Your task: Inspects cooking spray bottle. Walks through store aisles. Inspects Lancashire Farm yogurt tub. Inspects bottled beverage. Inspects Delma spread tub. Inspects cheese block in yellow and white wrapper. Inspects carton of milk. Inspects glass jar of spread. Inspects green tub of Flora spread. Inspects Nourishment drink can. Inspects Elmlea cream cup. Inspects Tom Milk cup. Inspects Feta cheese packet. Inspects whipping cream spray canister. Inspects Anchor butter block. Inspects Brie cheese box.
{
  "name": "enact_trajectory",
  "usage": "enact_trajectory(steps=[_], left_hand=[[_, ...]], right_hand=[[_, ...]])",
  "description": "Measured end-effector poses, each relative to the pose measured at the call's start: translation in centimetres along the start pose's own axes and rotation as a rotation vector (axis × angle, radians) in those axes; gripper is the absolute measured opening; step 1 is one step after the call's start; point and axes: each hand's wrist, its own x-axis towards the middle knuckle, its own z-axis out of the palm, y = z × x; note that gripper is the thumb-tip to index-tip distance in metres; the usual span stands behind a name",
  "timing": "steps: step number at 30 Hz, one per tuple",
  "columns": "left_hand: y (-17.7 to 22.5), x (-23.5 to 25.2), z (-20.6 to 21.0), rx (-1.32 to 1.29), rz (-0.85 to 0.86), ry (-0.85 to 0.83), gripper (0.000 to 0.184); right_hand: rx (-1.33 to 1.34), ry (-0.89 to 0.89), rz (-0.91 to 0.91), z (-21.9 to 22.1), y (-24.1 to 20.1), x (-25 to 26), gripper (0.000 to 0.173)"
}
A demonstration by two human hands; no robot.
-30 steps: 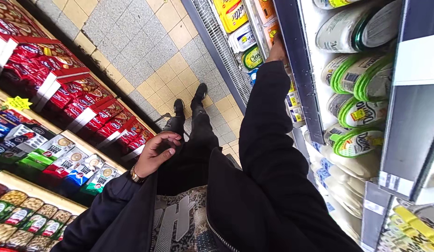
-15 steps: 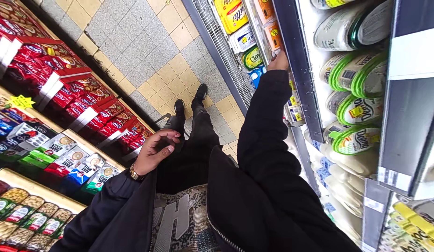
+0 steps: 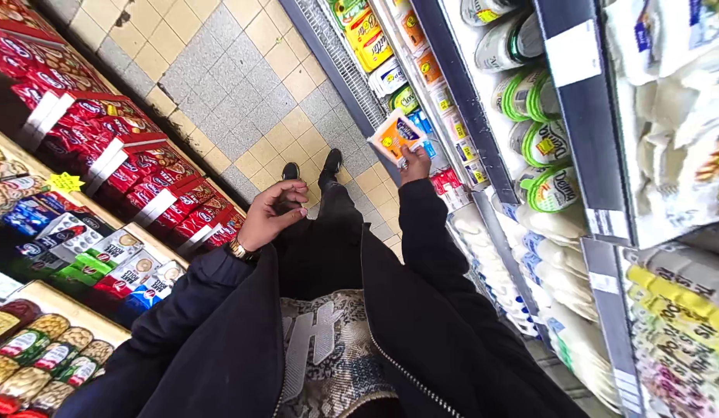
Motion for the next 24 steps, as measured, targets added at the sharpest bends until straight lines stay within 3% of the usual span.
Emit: enact_trajectory(steps=[4, 11, 22, 24], left_hand=[[1.9, -0.7, -0.8, 0.01, 0.066, -0.075, 0.05], [4.6, -4.4, -3.6, 0.003, 0.173, -0.203, 0.075], [5.2, -10.0, -8.0, -0.048, 0.267, -0.405, 0.094], [5.2, -10.6, -8.4, -0.046, 0.245, -0.42, 0.096]], right_hand=[[0.066, -0.211, -0.059, 1.5, -1.7, -11.0, 0.036], [0.182, -0.569, -0.367, 3.8, -4.5, -25.9, 0.039], [0.162, -0.567, -0.488, 7.2, -1.2, -37.4, 0.042], [0.094, -0.58, -0.497, 7.0, -0.8, -38.5, 0.05]])
